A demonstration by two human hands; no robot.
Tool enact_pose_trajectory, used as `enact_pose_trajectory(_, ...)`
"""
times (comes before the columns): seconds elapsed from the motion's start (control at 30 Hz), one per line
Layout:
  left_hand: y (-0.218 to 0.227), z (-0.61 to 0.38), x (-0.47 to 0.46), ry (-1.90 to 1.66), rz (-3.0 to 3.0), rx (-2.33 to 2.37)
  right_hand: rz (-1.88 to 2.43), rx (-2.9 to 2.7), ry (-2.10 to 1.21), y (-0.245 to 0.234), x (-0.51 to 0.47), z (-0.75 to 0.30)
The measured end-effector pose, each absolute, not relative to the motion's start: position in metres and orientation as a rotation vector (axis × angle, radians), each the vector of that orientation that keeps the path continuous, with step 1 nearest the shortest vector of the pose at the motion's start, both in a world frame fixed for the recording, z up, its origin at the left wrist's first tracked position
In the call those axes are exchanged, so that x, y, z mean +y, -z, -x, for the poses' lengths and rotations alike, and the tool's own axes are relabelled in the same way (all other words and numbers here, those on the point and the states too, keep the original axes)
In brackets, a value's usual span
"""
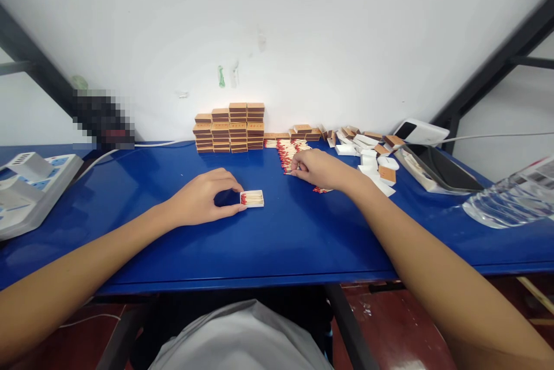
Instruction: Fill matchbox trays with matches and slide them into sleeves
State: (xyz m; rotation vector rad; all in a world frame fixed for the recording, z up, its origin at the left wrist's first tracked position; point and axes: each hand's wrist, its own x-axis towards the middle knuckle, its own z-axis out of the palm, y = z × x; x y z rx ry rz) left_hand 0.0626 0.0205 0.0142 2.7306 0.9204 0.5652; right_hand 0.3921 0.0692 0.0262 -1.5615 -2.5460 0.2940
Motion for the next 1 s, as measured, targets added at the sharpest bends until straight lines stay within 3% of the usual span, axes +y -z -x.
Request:
enact_pose_trajectory(0.5,-0.013,-0.061,0.021,-0.569,-2.721,0.919,1.576,-2.558,-0.389,-0.027,0.067,-0.388)
enact_pose_trajectory(1.0,-0.012,-0.066,0.020,-0.646,-2.734,0.933,1.102,-2.582,-0.325,-0.024,0.012,-0.322)
